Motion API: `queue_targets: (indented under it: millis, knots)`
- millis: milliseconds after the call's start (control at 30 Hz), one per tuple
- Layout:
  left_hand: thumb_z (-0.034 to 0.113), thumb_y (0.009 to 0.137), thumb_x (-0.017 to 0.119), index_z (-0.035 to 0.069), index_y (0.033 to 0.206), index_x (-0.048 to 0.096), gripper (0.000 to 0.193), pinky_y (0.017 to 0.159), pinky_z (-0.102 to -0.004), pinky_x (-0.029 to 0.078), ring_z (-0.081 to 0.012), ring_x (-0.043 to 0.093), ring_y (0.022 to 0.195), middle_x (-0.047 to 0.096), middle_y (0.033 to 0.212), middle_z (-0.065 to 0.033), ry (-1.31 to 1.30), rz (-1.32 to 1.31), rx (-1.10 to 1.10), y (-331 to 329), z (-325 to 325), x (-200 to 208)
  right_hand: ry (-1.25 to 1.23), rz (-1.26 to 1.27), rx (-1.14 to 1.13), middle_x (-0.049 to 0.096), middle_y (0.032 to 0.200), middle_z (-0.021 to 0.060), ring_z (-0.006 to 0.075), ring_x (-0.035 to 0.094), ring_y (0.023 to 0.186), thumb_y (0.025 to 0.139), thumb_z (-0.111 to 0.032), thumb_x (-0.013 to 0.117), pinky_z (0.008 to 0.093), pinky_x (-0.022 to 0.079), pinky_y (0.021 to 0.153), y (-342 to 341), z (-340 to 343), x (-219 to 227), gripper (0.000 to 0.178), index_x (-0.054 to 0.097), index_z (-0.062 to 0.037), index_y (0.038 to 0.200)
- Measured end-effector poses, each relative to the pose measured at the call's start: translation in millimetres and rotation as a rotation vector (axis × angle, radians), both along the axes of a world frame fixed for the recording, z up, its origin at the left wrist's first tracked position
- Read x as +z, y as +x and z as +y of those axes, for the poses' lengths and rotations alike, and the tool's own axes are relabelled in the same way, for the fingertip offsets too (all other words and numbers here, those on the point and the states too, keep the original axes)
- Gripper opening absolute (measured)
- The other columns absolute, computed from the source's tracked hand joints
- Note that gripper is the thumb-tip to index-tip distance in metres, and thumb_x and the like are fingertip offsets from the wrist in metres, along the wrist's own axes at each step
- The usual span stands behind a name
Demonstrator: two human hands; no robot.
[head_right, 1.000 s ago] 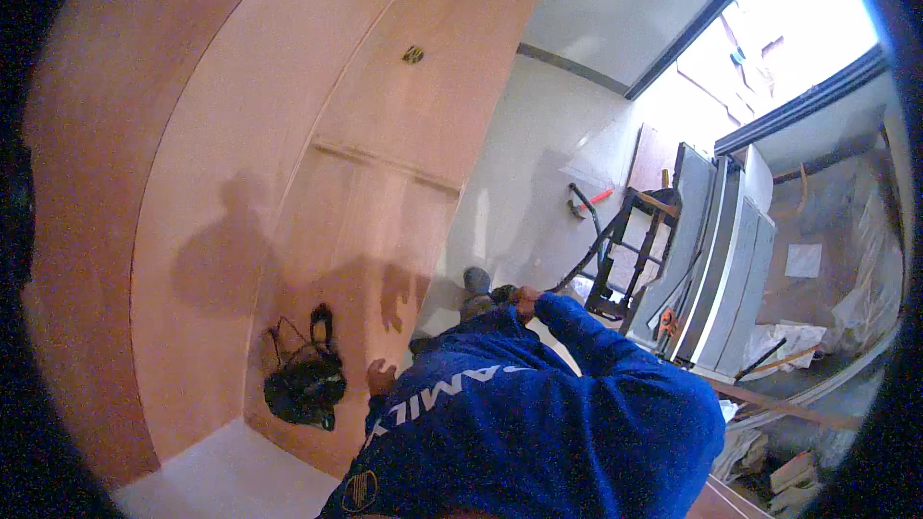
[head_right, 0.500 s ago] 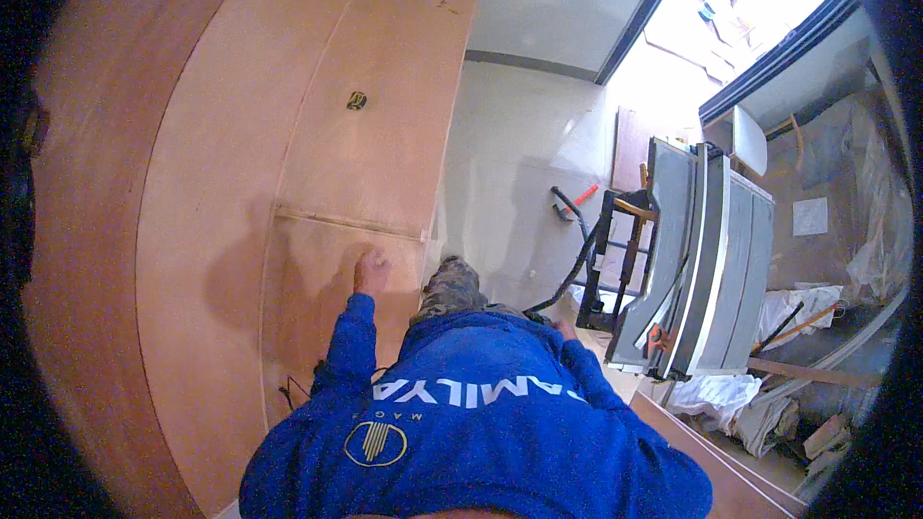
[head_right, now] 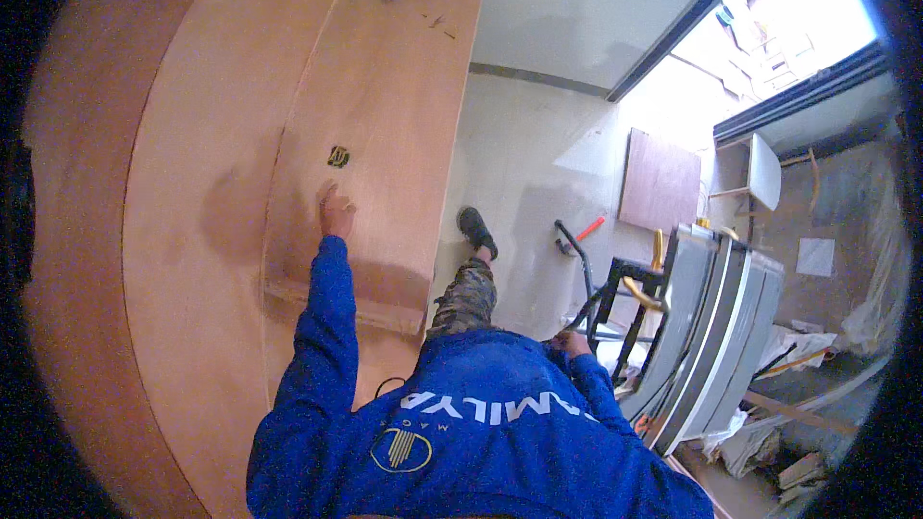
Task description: The person measures and marks a wooden cabinet using a speed square and pencil, then gathers screws and a drill. They carry a large plywood panel and fit it into the cabinet structure.
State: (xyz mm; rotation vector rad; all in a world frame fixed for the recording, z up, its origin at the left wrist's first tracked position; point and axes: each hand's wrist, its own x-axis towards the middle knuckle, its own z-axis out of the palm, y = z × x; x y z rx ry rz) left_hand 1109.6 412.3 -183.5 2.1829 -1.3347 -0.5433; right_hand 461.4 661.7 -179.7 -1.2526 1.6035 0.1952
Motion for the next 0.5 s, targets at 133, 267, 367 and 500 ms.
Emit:
queue_targets:
  millis: [133,267,367,500]
  knots:
    - [0.017,0.076,0.087,0.022,0.158,0.038,0.096,0.119,-0.0511,0.038,-0.0452,0.043,0.142,0.051,0.148,-0.0254,0.187,-0.208,0.122,31.2,-60.4,-19.1,-0.116,0.040,0.222,0.075,0.092,0.0192,0.0387,0.074,0.090,0.091,-0.029,0.064,0.0464,0.058,0.079,9.9,-109.2,35.4,0.025,0.076,-0.0110,0.103]
    - [0.021,0.076,0.088,0.026,0.160,0.033,0.101,0.115,-0.0530,0.042,-0.0467,0.042,0.144,0.040,0.154,-0.0304,0.276,-0.208,0.099,54.5,-99.2,-39.6,-0.028,0.124,-0.006,0.075,0.091,0.0189,0.0385,0.074,0.088,0.094,-0.031,0.063,0.0474,0.058,0.078,10.1,-219.8,58.3,0.025,0.076,-0.0107,0.101]
    - [0.024,0.076,0.089,0.026,0.158,0.034,0.099,0.108,-0.0536,0.049,-0.0470,0.050,0.136,0.046,0.148,-0.0301,0.361,-0.202,0.072,62.5,-120.9,-53.8,-0.032,0.118,-0.149,0.074,0.088,0.0198,0.0390,0.073,0.083,0.096,-0.034,0.063,0.0482,0.058,0.076,3.8,-274.5,70.5,0.030,0.075,-0.0064,0.100]
    - [0.031,0.076,0.089,0.023,0.147,0.043,0.085,0.100,-0.0523,0.054,-0.0455,0.062,0.119,0.053,0.140,-0.0249,0.439,-0.127,0.211,43.7,-137.7,-54.3,-0.181,0.064,0.074,0.073,0.089,0.0242,0.0448,0.072,0.086,0.097,-0.032,0.060,0.0506,0.057,0.076,6.6,-328.9,84.3,0.031,0.074,-0.0041,0.098]
